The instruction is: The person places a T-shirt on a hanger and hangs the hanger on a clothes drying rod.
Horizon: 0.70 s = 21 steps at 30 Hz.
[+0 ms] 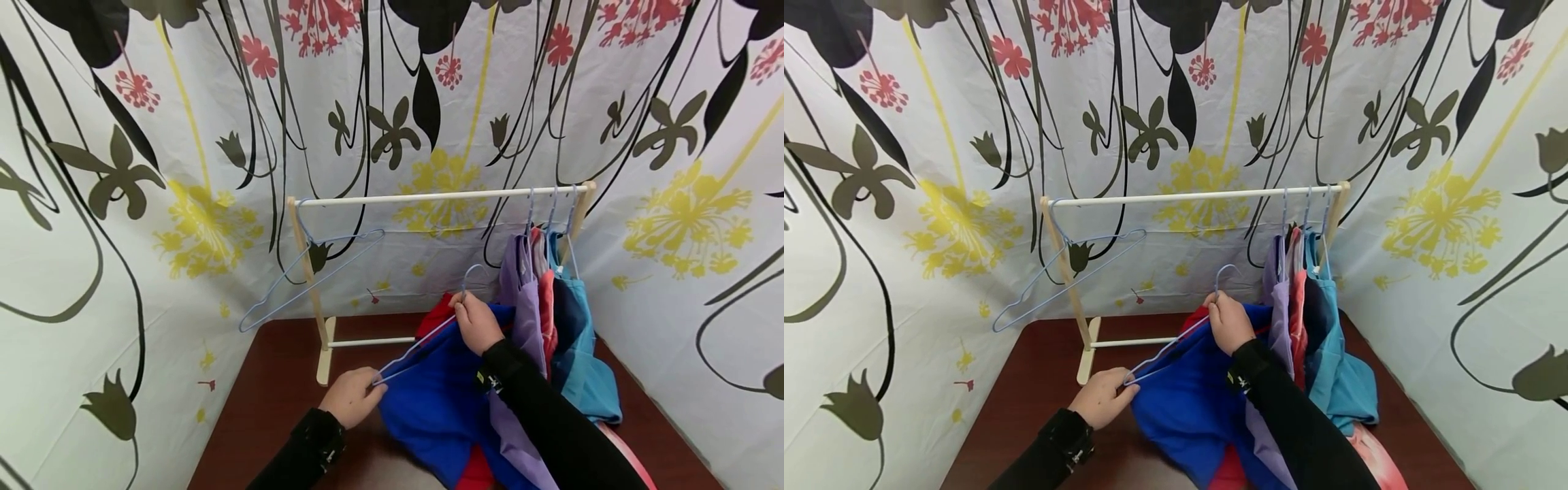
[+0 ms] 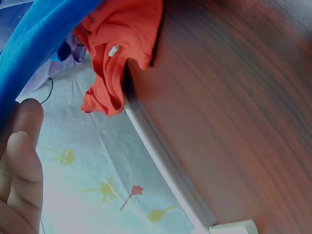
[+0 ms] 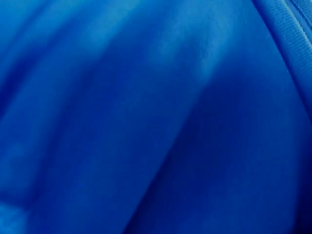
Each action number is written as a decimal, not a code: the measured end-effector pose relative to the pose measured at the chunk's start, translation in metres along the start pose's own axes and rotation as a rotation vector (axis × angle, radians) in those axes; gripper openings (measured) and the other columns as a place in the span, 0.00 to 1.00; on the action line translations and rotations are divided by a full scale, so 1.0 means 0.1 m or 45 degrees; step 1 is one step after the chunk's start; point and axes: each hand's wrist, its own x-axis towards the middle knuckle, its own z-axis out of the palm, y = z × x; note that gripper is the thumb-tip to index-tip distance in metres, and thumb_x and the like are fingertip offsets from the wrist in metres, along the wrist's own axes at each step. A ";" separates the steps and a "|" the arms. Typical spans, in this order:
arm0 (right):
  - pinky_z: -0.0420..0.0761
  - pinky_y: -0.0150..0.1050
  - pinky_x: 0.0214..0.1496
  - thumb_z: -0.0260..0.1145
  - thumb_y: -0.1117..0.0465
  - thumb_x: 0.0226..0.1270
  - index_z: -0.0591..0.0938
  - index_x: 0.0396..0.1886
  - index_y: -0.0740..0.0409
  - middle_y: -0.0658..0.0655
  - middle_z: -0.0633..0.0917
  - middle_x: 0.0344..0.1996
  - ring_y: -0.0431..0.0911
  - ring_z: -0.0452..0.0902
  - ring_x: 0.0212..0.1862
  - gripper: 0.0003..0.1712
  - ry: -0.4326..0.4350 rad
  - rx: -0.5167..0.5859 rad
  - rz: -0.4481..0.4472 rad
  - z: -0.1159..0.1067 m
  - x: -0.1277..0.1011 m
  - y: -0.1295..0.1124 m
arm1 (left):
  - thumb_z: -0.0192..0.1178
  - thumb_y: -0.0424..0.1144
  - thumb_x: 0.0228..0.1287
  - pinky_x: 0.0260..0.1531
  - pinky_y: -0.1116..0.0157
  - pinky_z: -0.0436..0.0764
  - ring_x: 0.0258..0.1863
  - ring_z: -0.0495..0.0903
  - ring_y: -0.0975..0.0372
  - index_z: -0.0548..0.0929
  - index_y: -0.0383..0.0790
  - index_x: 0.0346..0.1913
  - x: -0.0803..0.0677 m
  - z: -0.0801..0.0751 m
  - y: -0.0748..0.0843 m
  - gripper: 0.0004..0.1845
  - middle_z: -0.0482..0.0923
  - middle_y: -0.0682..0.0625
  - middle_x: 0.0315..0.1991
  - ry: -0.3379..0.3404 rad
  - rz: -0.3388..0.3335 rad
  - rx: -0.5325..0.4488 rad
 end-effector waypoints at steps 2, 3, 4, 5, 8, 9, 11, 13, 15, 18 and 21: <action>0.73 0.49 0.43 0.53 0.68 0.77 0.79 0.45 0.59 0.56 0.80 0.33 0.52 0.74 0.35 0.07 0.004 -0.013 0.009 0.00 -0.01 0.02 | 0.61 0.44 0.73 0.33 0.67 0.74 0.28 0.72 0.69 0.79 0.53 0.33 -0.01 -0.01 0.00 0.07 0.73 0.63 0.30 -0.005 0.009 0.012; 0.73 0.49 0.44 0.53 0.68 0.77 0.79 0.45 0.59 0.56 0.80 0.34 0.52 0.75 0.35 0.07 0.004 -0.018 0.015 0.00 -0.01 0.02 | 0.61 0.44 0.73 0.33 0.68 0.74 0.28 0.72 0.69 0.79 0.54 0.33 -0.02 -0.02 0.00 0.08 0.73 0.63 0.30 -0.012 0.006 0.015; 0.73 0.49 0.44 0.53 0.68 0.77 0.79 0.45 0.59 0.57 0.80 0.33 0.52 0.75 0.35 0.07 0.002 -0.022 0.026 0.01 -0.01 0.03 | 0.61 0.44 0.73 0.33 0.68 0.74 0.28 0.72 0.70 0.79 0.54 0.33 -0.03 -0.03 0.00 0.08 0.73 0.64 0.30 -0.020 0.003 0.018; 0.73 0.49 0.44 0.53 0.68 0.77 0.79 0.45 0.59 0.57 0.80 0.33 0.52 0.75 0.36 0.07 0.003 -0.024 0.036 0.01 -0.02 0.03 | 0.61 0.44 0.73 0.33 0.68 0.75 0.29 0.72 0.70 0.79 0.54 0.33 -0.03 -0.04 0.00 0.07 0.73 0.64 0.31 -0.028 0.001 0.018; 0.73 0.49 0.44 0.53 0.67 0.78 0.78 0.46 0.59 0.56 0.79 0.32 0.52 0.74 0.35 0.08 -0.001 -0.037 0.066 0.01 -0.04 0.05 | 0.61 0.45 0.73 0.33 0.68 0.75 0.28 0.72 0.70 0.79 0.55 0.33 -0.04 -0.08 0.03 0.08 0.73 0.64 0.31 -0.052 -0.001 0.025; 0.73 0.49 0.44 0.53 0.67 0.78 0.78 0.46 0.59 0.56 0.79 0.32 0.52 0.74 0.35 0.08 -0.004 -0.038 0.075 0.01 -0.04 0.05 | 0.61 0.45 0.73 0.32 0.68 0.75 0.28 0.72 0.70 0.79 0.55 0.33 -0.04 -0.09 0.04 0.08 0.73 0.64 0.30 -0.056 0.007 0.033; 0.73 0.49 0.43 0.52 0.66 0.78 0.78 0.46 0.58 0.55 0.78 0.31 0.52 0.74 0.35 0.08 -0.007 -0.040 0.091 0.01 -0.06 0.06 | 0.61 0.44 0.73 0.32 0.68 0.74 0.28 0.72 0.70 0.79 0.55 0.33 -0.05 -0.12 0.06 0.08 0.73 0.64 0.30 -0.063 0.029 0.056; 0.72 0.49 0.43 0.52 0.66 0.79 0.78 0.47 0.58 0.55 0.78 0.31 0.52 0.74 0.34 0.08 -0.006 -0.038 0.101 0.00 -0.06 0.07 | 0.61 0.44 0.73 0.31 0.68 0.74 0.27 0.71 0.70 0.78 0.54 0.32 -0.05 -0.14 0.07 0.08 0.72 0.64 0.30 -0.063 0.056 0.085; 0.72 0.49 0.44 0.52 0.66 0.79 0.78 0.47 0.59 0.57 0.79 0.32 0.53 0.74 0.35 0.08 -0.004 -0.030 0.107 0.00 -0.06 0.07 | 0.61 0.44 0.73 0.30 0.69 0.73 0.27 0.70 0.70 0.77 0.54 0.31 -0.05 -0.16 0.08 0.09 0.71 0.64 0.29 -0.059 0.078 0.103; 0.73 0.50 0.45 0.52 0.66 0.79 0.78 0.47 0.59 0.59 0.81 0.36 0.53 0.75 0.37 0.08 -0.012 -0.040 0.098 0.00 -0.06 0.10 | 0.61 0.44 0.73 0.28 0.70 0.71 0.25 0.69 0.70 0.75 0.54 0.30 -0.05 -0.19 0.07 0.11 0.68 0.63 0.27 -0.040 0.108 0.117; 0.74 0.50 0.46 0.52 0.67 0.79 0.78 0.46 0.60 0.60 0.83 0.39 0.52 0.76 0.39 0.08 -0.037 -0.054 0.099 0.01 -0.07 0.12 | 0.61 0.43 0.73 0.27 0.71 0.70 0.24 0.68 0.71 0.74 0.55 0.29 -0.04 -0.20 0.06 0.11 0.67 0.64 0.26 -0.037 0.127 0.118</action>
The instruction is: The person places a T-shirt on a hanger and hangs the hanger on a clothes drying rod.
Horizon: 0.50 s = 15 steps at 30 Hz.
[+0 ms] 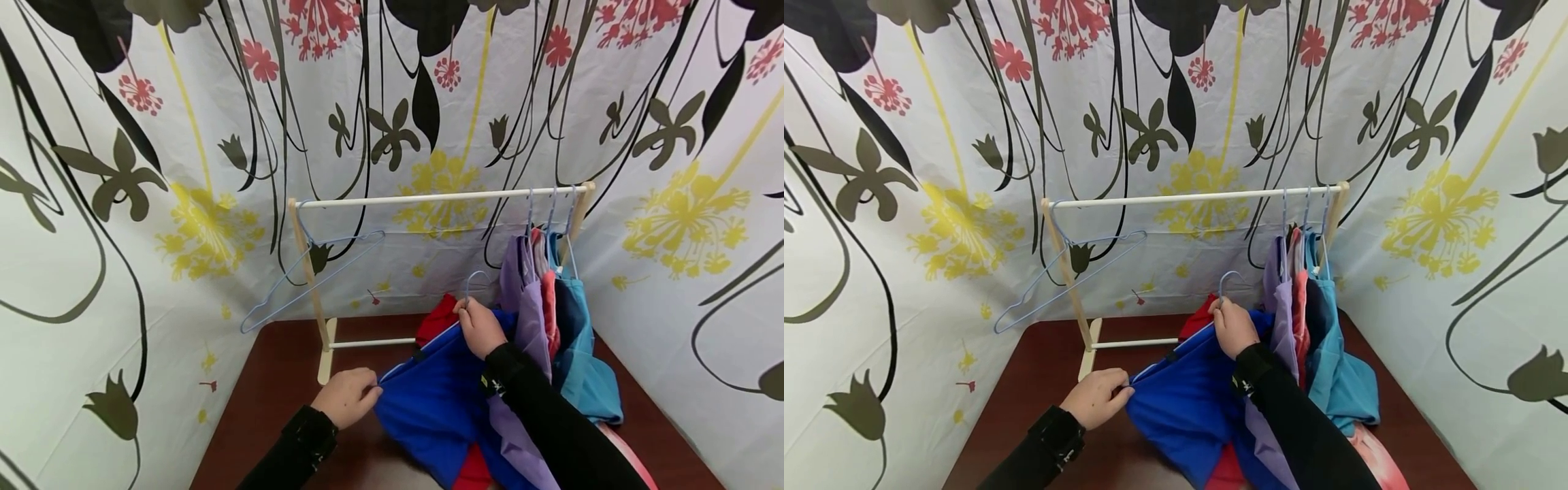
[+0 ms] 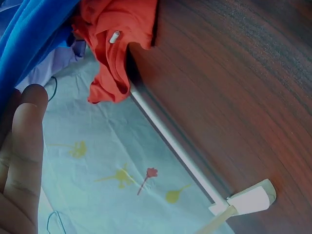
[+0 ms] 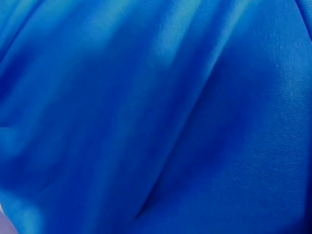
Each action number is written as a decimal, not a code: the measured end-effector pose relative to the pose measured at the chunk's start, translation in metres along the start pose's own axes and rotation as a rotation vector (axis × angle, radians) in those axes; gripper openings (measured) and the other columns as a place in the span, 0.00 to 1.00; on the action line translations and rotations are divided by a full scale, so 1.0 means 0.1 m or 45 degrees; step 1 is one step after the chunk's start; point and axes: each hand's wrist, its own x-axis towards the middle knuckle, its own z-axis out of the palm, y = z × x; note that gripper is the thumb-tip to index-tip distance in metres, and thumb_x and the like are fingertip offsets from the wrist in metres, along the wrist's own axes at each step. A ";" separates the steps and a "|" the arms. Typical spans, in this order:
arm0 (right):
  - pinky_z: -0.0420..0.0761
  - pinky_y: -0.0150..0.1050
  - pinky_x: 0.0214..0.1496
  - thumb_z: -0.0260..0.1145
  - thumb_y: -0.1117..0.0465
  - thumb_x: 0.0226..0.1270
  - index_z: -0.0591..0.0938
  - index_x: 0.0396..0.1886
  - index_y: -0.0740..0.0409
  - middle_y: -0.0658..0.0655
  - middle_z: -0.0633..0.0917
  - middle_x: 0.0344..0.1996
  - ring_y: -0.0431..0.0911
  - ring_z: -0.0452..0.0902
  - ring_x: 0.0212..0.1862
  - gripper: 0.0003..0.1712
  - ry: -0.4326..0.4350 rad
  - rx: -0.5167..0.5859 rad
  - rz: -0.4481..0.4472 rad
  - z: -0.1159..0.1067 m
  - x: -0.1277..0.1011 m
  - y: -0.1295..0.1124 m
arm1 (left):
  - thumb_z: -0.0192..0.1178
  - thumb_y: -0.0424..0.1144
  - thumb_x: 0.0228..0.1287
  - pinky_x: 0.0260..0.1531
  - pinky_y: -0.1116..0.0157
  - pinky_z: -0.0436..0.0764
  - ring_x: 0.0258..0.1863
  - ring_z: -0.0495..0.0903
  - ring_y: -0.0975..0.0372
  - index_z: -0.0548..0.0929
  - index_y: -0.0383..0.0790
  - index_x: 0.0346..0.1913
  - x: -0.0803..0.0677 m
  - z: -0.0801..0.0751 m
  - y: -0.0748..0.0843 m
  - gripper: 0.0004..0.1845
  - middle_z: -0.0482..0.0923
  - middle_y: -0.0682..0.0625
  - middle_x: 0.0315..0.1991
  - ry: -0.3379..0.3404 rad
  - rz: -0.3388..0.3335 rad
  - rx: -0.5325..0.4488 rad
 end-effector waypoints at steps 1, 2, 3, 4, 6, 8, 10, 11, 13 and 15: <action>0.74 0.49 0.47 0.52 0.67 0.79 0.78 0.46 0.60 0.60 0.83 0.40 0.52 0.76 0.39 0.08 -0.009 -0.006 -0.002 0.01 0.00 0.00 | 0.61 0.43 0.73 0.26 0.71 0.70 0.23 0.68 0.71 0.74 0.55 0.29 0.00 0.00 0.00 0.12 0.67 0.64 0.26 -0.002 0.004 0.000; 0.74 0.49 0.47 0.52 0.67 0.79 0.78 0.46 0.59 0.59 0.83 0.40 0.51 0.76 0.39 0.08 -0.017 -0.005 -0.001 0.02 -0.01 0.00 | 0.61 0.43 0.73 0.26 0.71 0.70 0.23 0.68 0.71 0.74 0.55 0.30 0.01 -0.01 0.00 0.11 0.67 0.64 0.26 -0.006 0.002 -0.003; 0.74 0.49 0.46 0.52 0.67 0.79 0.78 0.46 0.60 0.58 0.83 0.40 0.51 0.76 0.39 0.08 -0.021 -0.004 -0.007 0.02 -0.01 0.00 | 0.61 0.43 0.73 0.26 0.71 0.70 0.23 0.68 0.71 0.75 0.55 0.30 0.01 -0.01 0.00 0.11 0.67 0.64 0.26 -0.008 0.001 -0.002; 0.74 0.49 0.46 0.52 0.67 0.79 0.78 0.46 0.60 0.58 0.83 0.39 0.50 0.76 0.38 0.08 -0.025 -0.006 -0.013 0.03 -0.01 0.00 | 0.61 0.43 0.73 0.26 0.71 0.70 0.23 0.68 0.71 0.75 0.55 0.30 0.03 -0.01 0.01 0.11 0.67 0.64 0.26 -0.006 0.003 -0.001; 0.73 0.48 0.45 0.53 0.67 0.79 0.79 0.45 0.59 0.56 0.82 0.37 0.50 0.75 0.36 0.08 -0.031 -0.015 -0.023 0.05 -0.01 -0.03 | 0.60 0.44 0.74 0.27 0.71 0.71 0.24 0.69 0.71 0.76 0.55 0.31 0.05 -0.01 0.03 0.10 0.68 0.64 0.26 -0.006 -0.006 -0.003; 0.73 0.48 0.44 0.54 0.68 0.78 0.79 0.45 0.59 0.55 0.82 0.35 0.49 0.75 0.35 0.07 -0.037 -0.021 -0.038 0.06 -0.01 -0.05 | 0.60 0.44 0.74 0.28 0.70 0.71 0.24 0.69 0.70 0.77 0.54 0.31 0.09 -0.02 0.06 0.10 0.69 0.64 0.26 -0.008 -0.011 -0.003; 0.74 0.47 0.43 0.55 0.68 0.77 0.80 0.44 0.58 0.55 0.82 0.34 0.49 0.75 0.35 0.07 -0.034 -0.042 -0.053 0.08 0.00 -0.08 | 0.59 0.45 0.75 0.28 0.70 0.72 0.24 0.69 0.70 0.77 0.54 0.31 0.14 -0.03 0.10 0.10 0.69 0.63 0.26 -0.015 -0.015 0.000; 0.74 0.47 0.43 0.55 0.68 0.76 0.80 0.43 0.57 0.55 0.82 0.34 0.49 0.75 0.35 0.07 -0.030 -0.051 -0.063 0.09 0.00 -0.09 | 0.59 0.45 0.75 0.28 0.70 0.72 0.24 0.69 0.70 0.77 0.54 0.30 0.16 -0.04 0.12 0.11 0.68 0.63 0.25 -0.022 -0.020 0.001; 0.74 0.47 0.43 0.56 0.68 0.76 0.80 0.43 0.57 0.55 0.83 0.34 0.49 0.76 0.36 0.07 -0.017 -0.059 -0.091 0.11 0.01 -0.11 | 0.59 0.45 0.75 0.29 0.69 0.72 0.24 0.69 0.69 0.77 0.54 0.30 0.22 -0.05 0.17 0.12 0.68 0.63 0.24 -0.029 -0.030 0.006; 0.74 0.46 0.43 0.56 0.68 0.76 0.81 0.42 0.57 0.55 0.83 0.34 0.49 0.76 0.35 0.07 -0.003 -0.073 -0.110 0.14 0.01 -0.14 | 0.59 0.46 0.75 0.28 0.69 0.71 0.24 0.69 0.69 0.77 0.54 0.29 0.28 -0.05 0.21 0.12 0.68 0.62 0.24 -0.028 -0.044 0.021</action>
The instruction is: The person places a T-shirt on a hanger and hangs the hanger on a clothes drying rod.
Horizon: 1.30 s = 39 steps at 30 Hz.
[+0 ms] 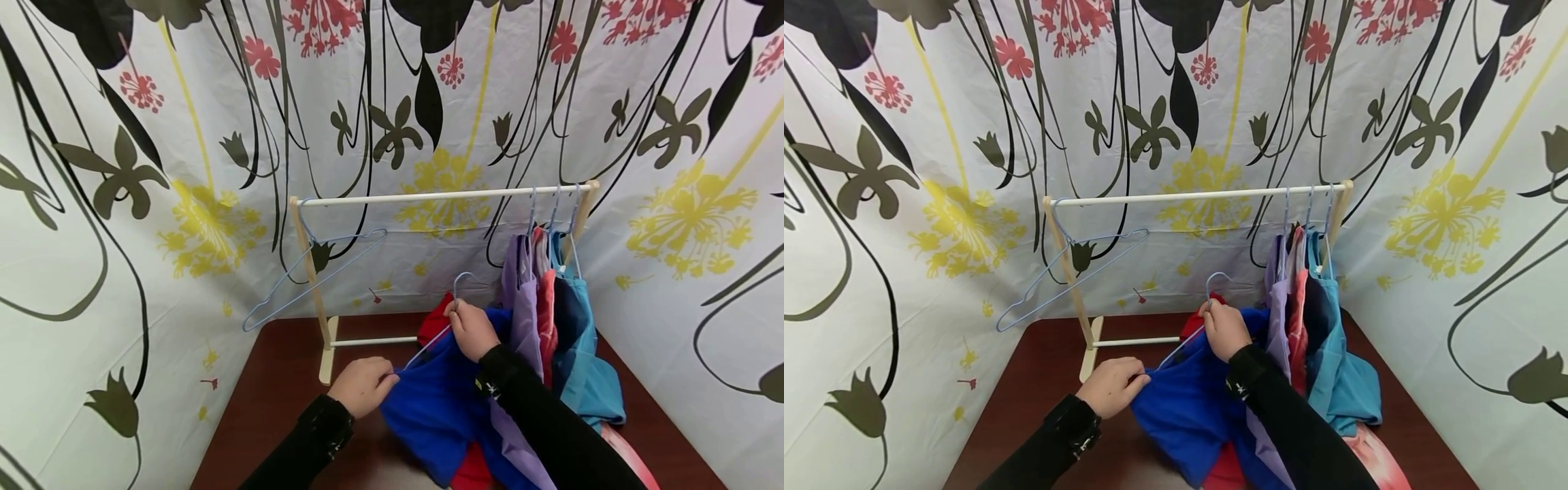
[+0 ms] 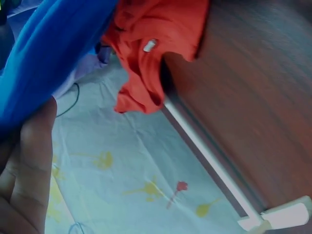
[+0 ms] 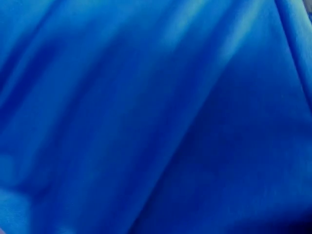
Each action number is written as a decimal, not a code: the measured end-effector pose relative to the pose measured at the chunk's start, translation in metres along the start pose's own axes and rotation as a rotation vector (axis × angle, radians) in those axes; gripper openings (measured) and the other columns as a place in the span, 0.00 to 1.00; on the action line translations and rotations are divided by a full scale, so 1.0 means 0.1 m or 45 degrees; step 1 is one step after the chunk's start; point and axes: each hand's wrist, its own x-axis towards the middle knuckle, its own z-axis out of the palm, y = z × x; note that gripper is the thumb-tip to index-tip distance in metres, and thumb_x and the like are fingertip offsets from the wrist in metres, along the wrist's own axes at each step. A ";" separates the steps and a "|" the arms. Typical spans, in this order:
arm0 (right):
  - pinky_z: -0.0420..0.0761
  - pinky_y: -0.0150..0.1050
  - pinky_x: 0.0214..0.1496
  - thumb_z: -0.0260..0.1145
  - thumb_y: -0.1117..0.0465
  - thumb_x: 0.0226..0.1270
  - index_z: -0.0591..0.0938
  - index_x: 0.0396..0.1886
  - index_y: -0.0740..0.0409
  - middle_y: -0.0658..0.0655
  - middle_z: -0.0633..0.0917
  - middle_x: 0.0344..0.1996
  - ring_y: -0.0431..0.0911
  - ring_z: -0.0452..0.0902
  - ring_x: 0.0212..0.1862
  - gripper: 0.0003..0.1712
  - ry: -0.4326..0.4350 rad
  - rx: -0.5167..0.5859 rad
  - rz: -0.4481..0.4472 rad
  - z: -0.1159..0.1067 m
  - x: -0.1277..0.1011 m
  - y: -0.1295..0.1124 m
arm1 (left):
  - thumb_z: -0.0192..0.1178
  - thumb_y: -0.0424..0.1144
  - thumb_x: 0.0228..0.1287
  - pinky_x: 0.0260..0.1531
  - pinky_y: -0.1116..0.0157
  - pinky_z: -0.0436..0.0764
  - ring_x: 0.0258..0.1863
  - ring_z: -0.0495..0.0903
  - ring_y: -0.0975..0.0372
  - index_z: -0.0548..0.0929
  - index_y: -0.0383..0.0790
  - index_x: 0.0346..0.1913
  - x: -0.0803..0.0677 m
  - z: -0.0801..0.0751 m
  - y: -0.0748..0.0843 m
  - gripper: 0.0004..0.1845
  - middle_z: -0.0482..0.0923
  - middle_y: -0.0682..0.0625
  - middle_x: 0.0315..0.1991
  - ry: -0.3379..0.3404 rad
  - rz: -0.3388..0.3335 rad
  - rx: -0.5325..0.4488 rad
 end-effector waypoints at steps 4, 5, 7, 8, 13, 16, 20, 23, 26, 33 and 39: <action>0.74 0.47 0.43 0.57 0.68 0.76 0.81 0.41 0.58 0.53 0.82 0.30 0.49 0.75 0.33 0.07 -0.001 -0.029 -0.044 0.04 -0.01 -0.08 | 0.60 0.46 0.74 0.28 0.69 0.71 0.24 0.69 0.68 0.77 0.54 0.28 0.14 0.01 0.12 0.13 0.68 0.61 0.24 0.025 -0.026 0.013; 0.74 0.48 0.44 0.57 0.68 0.76 0.81 0.41 0.57 0.51 0.81 0.29 0.49 0.75 0.33 0.06 -0.015 -0.045 -0.058 0.05 -0.02 -0.10 | 0.60 0.45 0.74 0.27 0.69 0.71 0.23 0.69 0.68 0.77 0.53 0.28 0.17 0.01 0.15 0.13 0.69 0.61 0.24 0.031 -0.028 0.014; 0.74 0.49 0.49 0.57 0.68 0.76 0.81 0.41 0.57 0.49 0.80 0.26 0.49 0.75 0.33 0.06 -0.049 -0.064 -0.085 0.08 -0.03 -0.16 | 0.61 0.45 0.74 0.27 0.68 0.72 0.24 0.69 0.68 0.78 0.53 0.29 0.24 0.03 0.21 0.12 0.69 0.61 0.25 0.036 -0.039 0.014; 0.73 0.50 0.51 0.57 0.67 0.76 0.80 0.41 0.57 0.48 0.79 0.25 0.48 0.75 0.34 0.06 -0.066 -0.070 -0.092 0.09 -0.04 -0.18 | 0.61 0.45 0.74 0.27 0.68 0.71 0.24 0.69 0.68 0.78 0.52 0.29 0.28 0.04 0.24 0.12 0.69 0.61 0.25 0.037 -0.048 0.015; 0.70 0.54 0.60 0.57 0.66 0.76 0.80 0.41 0.55 0.45 0.75 0.22 0.49 0.76 0.36 0.06 -0.098 -0.071 -0.066 0.14 -0.07 -0.28 | 0.60 0.45 0.75 0.28 0.67 0.71 0.25 0.70 0.67 0.78 0.51 0.30 0.43 0.10 0.35 0.12 0.70 0.59 0.26 0.082 -0.110 0.024; 0.69 0.55 0.62 0.57 0.66 0.77 0.80 0.40 0.54 0.46 0.78 0.24 0.51 0.78 0.39 0.06 -0.108 -0.061 -0.046 0.17 -0.09 -0.31 | 0.58 0.46 0.76 0.28 0.67 0.72 0.25 0.70 0.66 0.77 0.50 0.31 0.48 0.14 0.39 0.12 0.71 0.58 0.27 0.095 -0.140 0.015; 0.68 0.55 0.64 0.57 0.65 0.77 0.80 0.40 0.54 0.48 0.82 0.29 0.52 0.80 0.43 0.06 -0.121 -0.041 -0.011 0.19 -0.12 -0.30 | 0.55 0.47 0.78 0.33 0.67 0.77 0.30 0.75 0.67 0.77 0.48 0.43 0.45 0.19 0.44 0.07 0.77 0.56 0.35 0.049 -0.187 -0.094; 0.69 0.53 0.61 0.57 0.65 0.77 0.80 0.41 0.54 0.48 0.80 0.26 0.51 0.78 0.40 0.06 -0.112 -0.029 0.008 0.18 -0.13 -0.26 | 0.52 0.45 0.80 0.40 0.62 0.81 0.38 0.81 0.65 0.72 0.45 0.61 0.39 0.18 0.44 0.14 0.81 0.52 0.46 0.035 -0.211 -0.259; 0.73 0.48 0.50 0.56 0.66 0.78 0.81 0.42 0.54 0.47 0.78 0.25 0.47 0.75 0.34 0.07 -0.086 -0.005 0.020 0.15 -0.14 -0.23 | 0.50 0.40 0.80 0.46 0.58 0.81 0.46 0.83 0.62 0.62 0.44 0.71 0.34 0.18 0.40 0.22 0.82 0.48 0.52 0.056 -0.221 -0.382; 0.72 0.42 0.38 0.56 0.66 0.79 0.80 0.43 0.54 0.51 0.82 0.32 0.45 0.71 0.30 0.07 -0.065 0.045 0.001 0.11 -0.16 -0.17 | 0.58 0.46 0.76 0.42 0.58 0.80 0.39 0.82 0.63 0.74 0.43 0.61 0.24 0.24 0.28 0.17 0.83 0.52 0.42 0.070 -0.371 -0.333; 0.72 0.42 0.38 0.56 0.66 0.79 0.81 0.43 0.54 0.53 0.83 0.35 0.44 0.70 0.29 0.07 -0.036 0.098 -0.007 0.10 -0.17 -0.12 | 0.54 0.52 0.77 0.29 0.61 0.74 0.27 0.74 0.62 0.78 0.47 0.36 0.15 0.30 0.22 0.14 0.75 0.55 0.28 0.037 -0.358 -0.103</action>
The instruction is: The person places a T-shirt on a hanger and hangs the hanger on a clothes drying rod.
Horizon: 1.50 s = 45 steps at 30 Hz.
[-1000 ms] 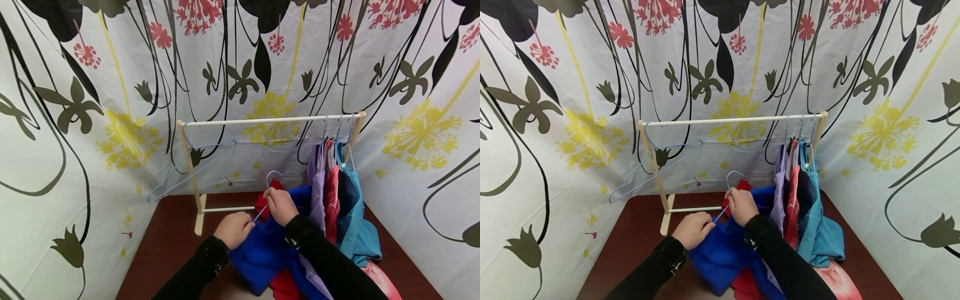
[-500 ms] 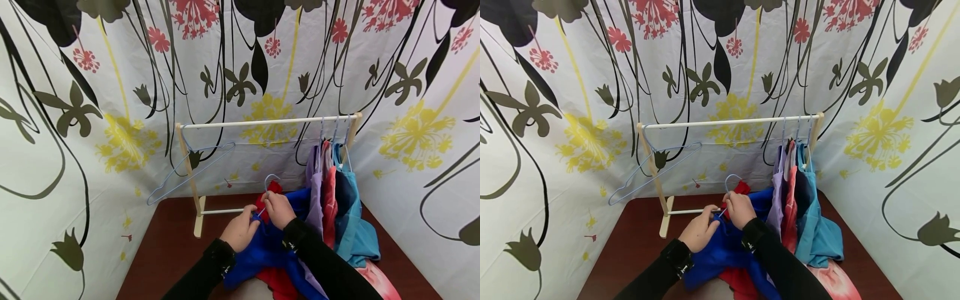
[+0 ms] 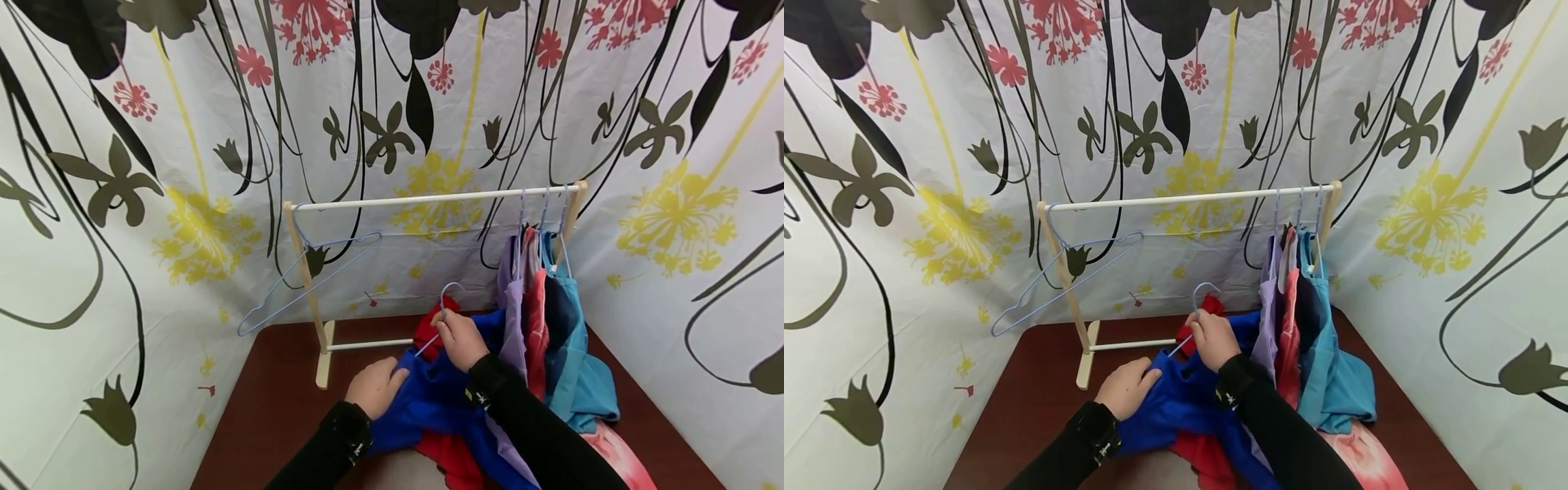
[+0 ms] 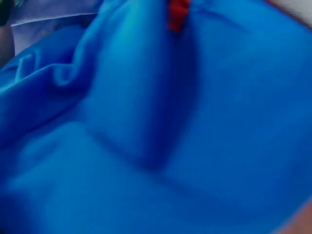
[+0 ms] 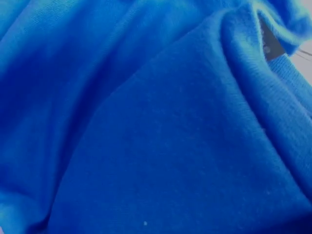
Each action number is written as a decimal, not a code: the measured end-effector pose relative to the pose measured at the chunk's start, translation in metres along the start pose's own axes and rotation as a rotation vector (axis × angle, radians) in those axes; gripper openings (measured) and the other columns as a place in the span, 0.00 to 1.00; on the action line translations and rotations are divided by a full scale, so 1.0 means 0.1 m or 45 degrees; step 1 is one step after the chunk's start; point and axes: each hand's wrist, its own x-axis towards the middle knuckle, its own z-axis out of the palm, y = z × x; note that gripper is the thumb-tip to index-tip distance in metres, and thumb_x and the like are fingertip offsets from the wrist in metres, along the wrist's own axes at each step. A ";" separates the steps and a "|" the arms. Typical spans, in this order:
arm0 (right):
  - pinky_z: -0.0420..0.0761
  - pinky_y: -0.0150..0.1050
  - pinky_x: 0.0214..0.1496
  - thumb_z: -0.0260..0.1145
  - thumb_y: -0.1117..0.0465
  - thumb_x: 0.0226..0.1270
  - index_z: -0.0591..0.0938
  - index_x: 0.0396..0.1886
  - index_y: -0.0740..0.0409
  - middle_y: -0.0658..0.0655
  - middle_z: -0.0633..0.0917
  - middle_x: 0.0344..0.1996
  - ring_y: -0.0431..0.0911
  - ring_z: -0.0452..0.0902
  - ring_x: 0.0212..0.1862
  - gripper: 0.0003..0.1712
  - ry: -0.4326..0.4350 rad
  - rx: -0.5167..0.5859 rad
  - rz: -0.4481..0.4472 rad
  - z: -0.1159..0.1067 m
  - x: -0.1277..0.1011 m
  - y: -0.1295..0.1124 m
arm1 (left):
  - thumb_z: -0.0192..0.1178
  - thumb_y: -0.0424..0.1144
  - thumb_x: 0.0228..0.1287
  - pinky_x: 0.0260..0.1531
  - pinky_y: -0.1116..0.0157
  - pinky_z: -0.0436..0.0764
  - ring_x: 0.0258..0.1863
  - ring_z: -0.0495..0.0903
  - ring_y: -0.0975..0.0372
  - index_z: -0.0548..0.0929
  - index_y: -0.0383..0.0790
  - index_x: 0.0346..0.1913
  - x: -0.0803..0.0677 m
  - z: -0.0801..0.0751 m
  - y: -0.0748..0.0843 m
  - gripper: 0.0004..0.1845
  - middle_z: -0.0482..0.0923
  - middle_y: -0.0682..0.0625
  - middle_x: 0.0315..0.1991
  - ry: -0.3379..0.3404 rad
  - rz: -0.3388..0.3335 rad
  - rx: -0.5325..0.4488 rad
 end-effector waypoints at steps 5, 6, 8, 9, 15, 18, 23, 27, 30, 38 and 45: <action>0.74 0.44 0.41 0.56 0.64 0.79 0.81 0.48 0.57 0.54 0.85 0.41 0.45 0.75 0.35 0.08 -0.014 0.092 0.009 -0.02 0.01 0.04 | 0.51 0.51 0.79 0.24 0.63 0.68 0.22 0.68 0.63 0.72 0.49 0.32 -0.04 0.05 -0.02 0.15 0.67 0.57 0.22 0.014 0.037 0.018; 0.75 0.45 0.44 0.56 0.63 0.80 0.82 0.51 0.57 0.55 0.85 0.44 0.46 0.77 0.39 0.09 -0.026 0.107 0.011 -0.03 0.02 0.05 | 0.50 0.51 0.79 0.23 0.63 0.68 0.21 0.68 0.63 0.72 0.49 0.32 -0.04 0.06 -0.02 0.16 0.66 0.57 0.22 0.022 0.037 0.016; 0.75 0.49 0.50 0.56 0.62 0.80 0.81 0.57 0.58 0.57 0.85 0.49 0.49 0.79 0.46 0.14 -0.041 0.134 0.022 -0.06 0.02 0.07 | 0.50 0.51 0.80 0.23 0.64 0.67 0.20 0.67 0.64 0.71 0.49 0.31 -0.06 0.07 -0.03 0.16 0.65 0.57 0.21 0.035 0.032 0.015; 0.75 0.50 0.53 0.55 0.62 0.80 0.80 0.60 0.58 0.57 0.84 0.50 0.51 0.79 0.49 0.16 -0.040 0.136 0.025 -0.07 0.02 0.09 | 0.50 0.51 0.80 0.22 0.64 0.66 0.19 0.66 0.63 0.71 0.49 0.31 -0.07 0.07 -0.03 0.16 0.64 0.56 0.20 0.040 0.031 0.009; 0.72 0.54 0.59 0.52 0.70 0.74 0.84 0.57 0.60 0.59 0.86 0.49 0.56 0.78 0.53 0.19 0.001 -0.005 0.004 -0.21 0.02 0.32 | 0.50 0.50 0.80 0.22 0.65 0.64 0.18 0.64 0.63 0.68 0.49 0.29 -0.10 0.07 -0.05 0.18 0.61 0.55 0.19 0.106 0.045 -0.029; 0.72 0.55 0.58 0.54 0.71 0.73 0.87 0.48 0.60 0.58 0.87 0.46 0.58 0.79 0.52 0.16 0.014 -0.107 -0.046 -0.26 0.02 0.40 | 0.50 0.49 0.80 0.22 0.65 0.64 0.18 0.63 0.63 0.68 0.49 0.28 -0.11 0.05 -0.06 0.18 0.60 0.56 0.19 0.138 0.051 -0.040; 0.73 0.55 0.56 0.57 0.71 0.72 0.87 0.44 0.62 0.59 0.87 0.41 0.59 0.80 0.48 0.12 0.085 -0.148 -0.073 -0.31 0.04 0.52 | 0.49 0.49 0.81 0.23 0.65 0.64 0.19 0.64 0.63 0.68 0.49 0.29 -0.13 0.03 -0.09 0.18 0.60 0.56 0.19 0.149 0.056 -0.060; 0.73 0.55 0.53 0.57 0.72 0.69 0.87 0.41 0.62 0.59 0.88 0.39 0.59 0.81 0.45 0.12 0.180 -0.221 -0.094 -0.33 0.04 0.61 | 0.47 0.51 0.81 0.24 0.66 0.65 0.19 0.64 0.63 0.69 0.49 0.29 -0.15 0.04 -0.12 0.18 0.60 0.56 0.20 0.140 0.048 -0.081; 0.74 0.56 0.51 0.58 0.72 0.67 0.88 0.40 0.61 0.59 0.89 0.37 0.60 0.81 0.43 0.12 0.239 -0.281 -0.107 -0.34 0.03 0.67 | 0.46 0.53 0.81 0.25 0.66 0.66 0.20 0.65 0.63 0.69 0.49 0.29 -0.16 0.04 -0.15 0.19 0.60 0.56 0.20 0.137 0.043 -0.105; 0.72 0.56 0.57 0.57 0.71 0.63 0.88 0.44 0.58 0.60 0.88 0.40 0.60 0.80 0.48 0.17 0.219 -0.318 -0.101 -0.38 0.01 0.71 | 0.44 0.55 0.81 0.26 0.66 0.67 0.21 0.65 0.64 0.69 0.50 0.29 -0.19 0.04 -0.18 0.20 0.60 0.57 0.20 0.148 0.042 -0.153; 0.68 0.59 0.61 0.65 0.69 0.60 0.87 0.48 0.57 0.59 0.86 0.44 0.58 0.78 0.53 0.16 0.143 -0.417 -0.258 -0.37 0.00 0.62 | 0.44 0.55 0.81 0.25 0.66 0.66 0.20 0.64 0.64 0.69 0.50 0.29 -0.18 0.02 -0.16 0.20 0.58 0.57 0.20 0.126 0.006 -0.222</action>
